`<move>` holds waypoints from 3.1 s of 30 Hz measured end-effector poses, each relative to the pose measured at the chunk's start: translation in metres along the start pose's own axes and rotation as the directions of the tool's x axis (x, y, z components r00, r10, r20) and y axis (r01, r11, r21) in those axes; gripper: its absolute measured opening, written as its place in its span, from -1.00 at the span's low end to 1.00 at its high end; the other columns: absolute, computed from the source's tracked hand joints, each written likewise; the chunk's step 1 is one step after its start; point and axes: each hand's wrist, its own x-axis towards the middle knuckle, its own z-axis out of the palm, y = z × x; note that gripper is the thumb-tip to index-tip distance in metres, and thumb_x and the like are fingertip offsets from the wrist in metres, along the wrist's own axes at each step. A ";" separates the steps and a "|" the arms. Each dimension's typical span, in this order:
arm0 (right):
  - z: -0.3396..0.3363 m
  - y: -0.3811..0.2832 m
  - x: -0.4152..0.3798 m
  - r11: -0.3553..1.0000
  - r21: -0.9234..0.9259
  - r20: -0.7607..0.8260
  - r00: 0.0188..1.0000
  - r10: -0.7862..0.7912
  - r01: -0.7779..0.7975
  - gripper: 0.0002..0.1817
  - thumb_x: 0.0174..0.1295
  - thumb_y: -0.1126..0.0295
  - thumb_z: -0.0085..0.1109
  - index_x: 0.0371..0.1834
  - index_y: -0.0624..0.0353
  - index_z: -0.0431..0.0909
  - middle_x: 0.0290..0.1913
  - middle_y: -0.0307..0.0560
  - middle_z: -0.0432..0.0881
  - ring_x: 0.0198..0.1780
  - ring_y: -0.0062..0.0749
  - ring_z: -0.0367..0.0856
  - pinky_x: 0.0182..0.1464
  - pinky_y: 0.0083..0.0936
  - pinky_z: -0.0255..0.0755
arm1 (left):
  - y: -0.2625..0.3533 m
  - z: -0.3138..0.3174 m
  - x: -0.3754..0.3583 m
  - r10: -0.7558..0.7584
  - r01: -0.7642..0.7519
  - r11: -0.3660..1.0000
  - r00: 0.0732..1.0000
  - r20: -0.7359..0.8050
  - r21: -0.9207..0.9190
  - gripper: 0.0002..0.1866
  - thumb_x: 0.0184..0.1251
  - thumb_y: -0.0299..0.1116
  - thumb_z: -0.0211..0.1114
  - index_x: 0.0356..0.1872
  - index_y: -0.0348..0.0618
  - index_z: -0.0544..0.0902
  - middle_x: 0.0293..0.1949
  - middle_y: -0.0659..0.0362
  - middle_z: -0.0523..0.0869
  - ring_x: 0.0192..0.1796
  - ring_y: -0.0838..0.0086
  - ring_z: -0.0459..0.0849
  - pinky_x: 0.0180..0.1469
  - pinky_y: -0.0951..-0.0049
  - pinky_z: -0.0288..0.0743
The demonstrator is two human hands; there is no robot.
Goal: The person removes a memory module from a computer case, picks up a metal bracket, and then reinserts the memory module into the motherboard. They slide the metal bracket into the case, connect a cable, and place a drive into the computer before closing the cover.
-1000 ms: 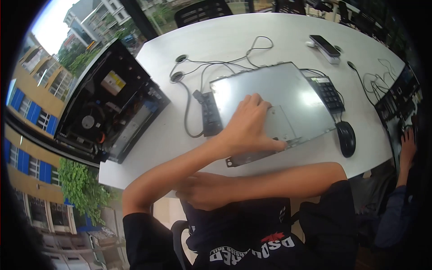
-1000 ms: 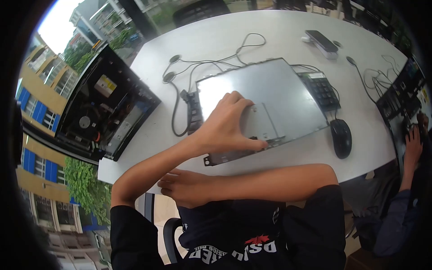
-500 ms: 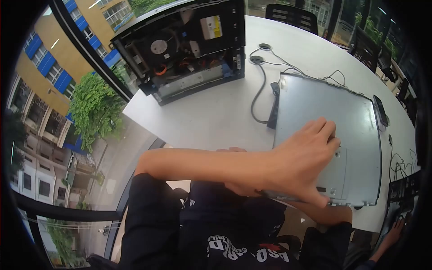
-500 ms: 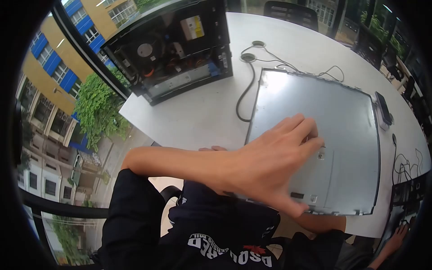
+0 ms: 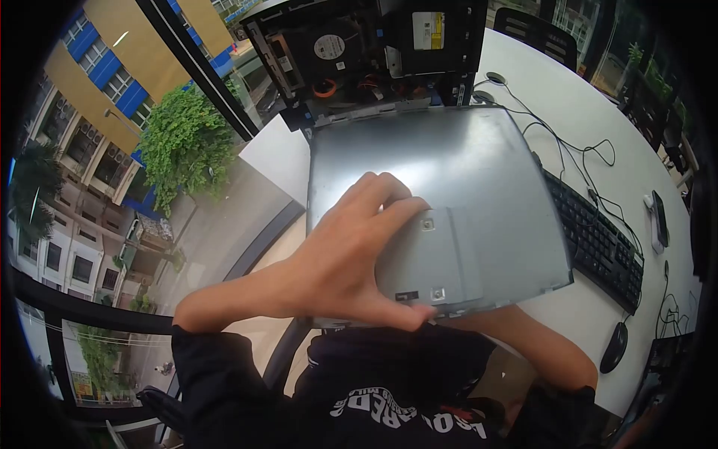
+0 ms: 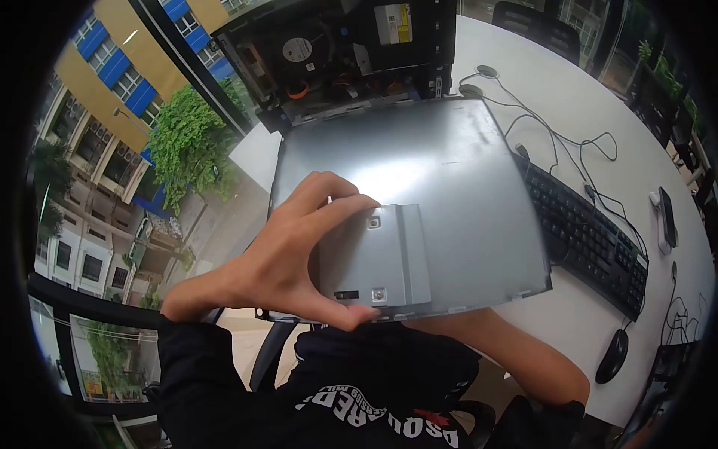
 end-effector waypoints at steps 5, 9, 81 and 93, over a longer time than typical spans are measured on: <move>-0.001 -0.003 0.000 1.000 -0.023 -0.018 1.000 0.007 -0.008 -0.70 0.29 0.28 0.35 0.04 0.10 0.68 -0.13 -0.07 0.71 -0.09 -0.11 0.71 -0.04 -0.16 0.56 | -0.016 -0.002 -0.019 -0.104 0.104 0.993 0.995 -0.008 -0.052 -0.05 -0.16 0.09 0.65 0.17 -0.51 0.58 0.01 -0.17 0.54 0.10 -0.01 0.53 0.14 0.15 0.49; -0.001 -0.005 0.000 0.995 -0.102 -0.054 0.999 0.007 -0.013 -0.70 0.24 0.28 0.37 0.01 0.08 0.70 -0.12 -0.06 0.71 -0.07 -0.11 0.72 -0.03 -0.14 0.56 | -0.024 -0.003 -0.023 -0.152 0.153 0.988 0.988 0.034 -0.027 0.00 -0.22 0.08 0.71 0.22 -0.47 0.59 0.09 -0.10 0.57 0.14 0.08 0.61 0.18 0.20 0.53; -0.084 -0.013 0.071 0.620 -0.734 -0.246 0.743 -0.623 0.277 -0.66 0.35 0.22 0.37 0.08 0.06 0.52 0.17 -0.04 0.75 0.20 -0.22 0.72 0.42 -0.08 0.45 | -0.066 -0.054 0.024 -0.312 0.339 0.924 0.936 0.163 -0.177 -0.01 -0.10 0.16 0.70 0.27 -0.38 0.57 0.00 -0.12 0.75 0.12 0.17 0.71 0.23 0.26 0.54; -0.133 -0.019 0.150 0.645 -0.750 -0.406 0.667 -0.625 0.148 -0.65 0.22 0.38 0.47 0.06 0.06 0.65 0.31 -0.03 0.64 0.29 -0.07 0.62 0.34 -0.15 0.52 | -0.079 -0.172 0.034 -0.071 0.094 0.996 0.785 -0.616 0.006 -0.49 0.48 0.02 0.37 0.13 -0.27 0.75 -0.01 0.08 0.82 0.09 0.41 0.75 0.24 0.42 0.54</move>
